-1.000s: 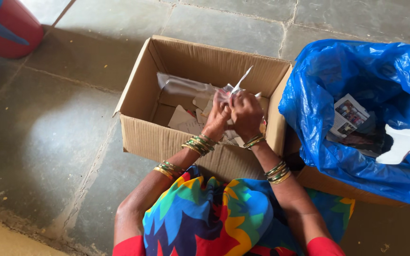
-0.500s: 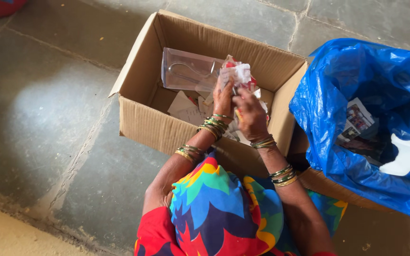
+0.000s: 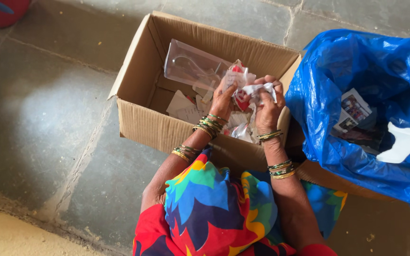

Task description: The person sits on the floor and sorts through a cardboard box filled with paper and plastic waste. They pick up items one by one, inspect them, and place them into a blue plastic bag. The process involves handling various small pieces of paper and plastic packaging.

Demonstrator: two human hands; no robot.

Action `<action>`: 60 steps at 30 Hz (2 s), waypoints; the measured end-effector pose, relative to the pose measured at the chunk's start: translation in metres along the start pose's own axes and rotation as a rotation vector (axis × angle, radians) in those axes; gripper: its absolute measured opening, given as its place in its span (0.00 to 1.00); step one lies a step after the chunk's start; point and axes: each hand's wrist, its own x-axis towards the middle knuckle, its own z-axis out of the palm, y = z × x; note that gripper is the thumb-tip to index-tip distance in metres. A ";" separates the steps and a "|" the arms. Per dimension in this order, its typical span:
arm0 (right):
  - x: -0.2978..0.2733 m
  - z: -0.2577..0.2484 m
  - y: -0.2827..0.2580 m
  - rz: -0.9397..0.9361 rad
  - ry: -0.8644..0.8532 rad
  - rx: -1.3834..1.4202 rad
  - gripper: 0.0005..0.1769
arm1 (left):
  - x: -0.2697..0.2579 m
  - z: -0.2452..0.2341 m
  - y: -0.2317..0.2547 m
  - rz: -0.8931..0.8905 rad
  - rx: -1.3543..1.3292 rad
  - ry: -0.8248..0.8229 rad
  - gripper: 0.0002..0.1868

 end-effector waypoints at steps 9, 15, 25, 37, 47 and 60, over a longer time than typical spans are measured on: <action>0.003 -0.020 0.020 -0.010 0.134 -0.216 0.20 | -0.006 0.011 0.004 0.037 0.057 -0.050 0.26; 0.004 -0.043 0.034 0.007 0.228 -0.426 0.16 | -0.003 0.009 -0.001 0.010 0.058 -0.035 0.26; 0.006 -0.022 0.020 0.020 0.238 0.026 0.20 | 0.016 -0.025 -0.036 0.056 0.097 -0.119 0.28; 0.000 -0.025 0.020 -0.061 0.171 -0.187 0.12 | -0.005 -0.004 -0.012 -0.065 0.184 -0.011 0.27; -0.016 -0.006 -0.014 -0.086 0.311 -0.053 0.10 | -0.017 0.005 -0.004 0.019 0.093 0.078 0.25; -0.033 -0.136 -0.193 -0.930 0.478 -1.287 0.11 | -0.007 -0.010 -0.014 0.097 0.048 0.034 0.23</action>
